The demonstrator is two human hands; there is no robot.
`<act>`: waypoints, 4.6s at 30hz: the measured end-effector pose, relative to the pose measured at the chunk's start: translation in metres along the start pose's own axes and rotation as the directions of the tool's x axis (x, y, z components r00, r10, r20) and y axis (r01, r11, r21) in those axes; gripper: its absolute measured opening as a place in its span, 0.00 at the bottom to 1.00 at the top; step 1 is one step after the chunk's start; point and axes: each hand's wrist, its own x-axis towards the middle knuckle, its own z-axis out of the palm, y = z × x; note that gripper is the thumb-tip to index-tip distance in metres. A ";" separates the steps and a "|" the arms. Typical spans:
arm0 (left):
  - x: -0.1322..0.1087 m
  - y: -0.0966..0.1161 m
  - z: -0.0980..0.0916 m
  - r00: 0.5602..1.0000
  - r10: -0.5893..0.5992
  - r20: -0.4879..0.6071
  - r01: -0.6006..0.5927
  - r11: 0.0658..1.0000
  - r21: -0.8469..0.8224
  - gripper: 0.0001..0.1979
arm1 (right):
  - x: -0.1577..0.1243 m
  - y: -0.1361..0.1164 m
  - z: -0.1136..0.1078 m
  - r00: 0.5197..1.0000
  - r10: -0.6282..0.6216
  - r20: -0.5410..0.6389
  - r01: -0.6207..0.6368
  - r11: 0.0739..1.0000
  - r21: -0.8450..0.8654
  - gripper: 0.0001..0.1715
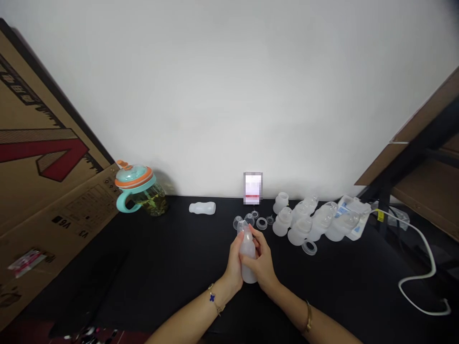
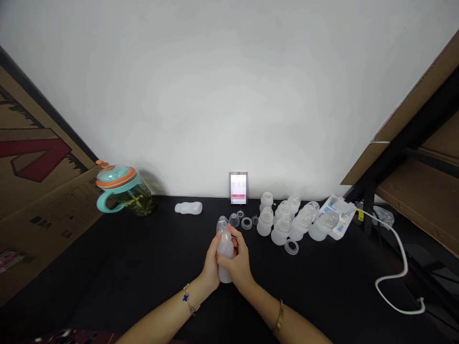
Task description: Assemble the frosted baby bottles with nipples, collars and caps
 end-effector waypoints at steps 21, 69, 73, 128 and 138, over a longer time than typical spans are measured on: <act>0.002 0.002 0.000 0.996 -0.042 0.079 0.045 0.998 -0.043 0.27 | -0.003 0.004 -0.002 0.996 -0.025 -0.083 0.027 0.999 0.017 0.37; 0.017 0.015 0.001 0.996 0.030 0.083 -0.034 0.998 0.047 0.27 | 0.019 0.001 -0.015 0.992 0.035 -0.122 -0.026 0.997 0.072 0.20; 0.020 0.014 -0.001 0.996 -0.031 0.078 0.028 0.999 0.041 0.30 | 0.019 -0.007 -0.014 0.994 0.025 -0.102 -0.019 0.998 0.065 0.20; 0.013 0.024 0.002 0.962 -0.256 -0.097 0.263 0.962 0.077 0.28 | 0.023 -0.106 -0.247 0.577 -0.757 -0.306 0.062 0.414 -0.908 0.24; 0.014 0.020 -0.002 0.963 -0.258 -0.080 0.265 0.959 0.103 0.27 | 0.018 -0.109 -0.247 0.732 -0.619 -0.284 0.090 0.502 -0.860 0.21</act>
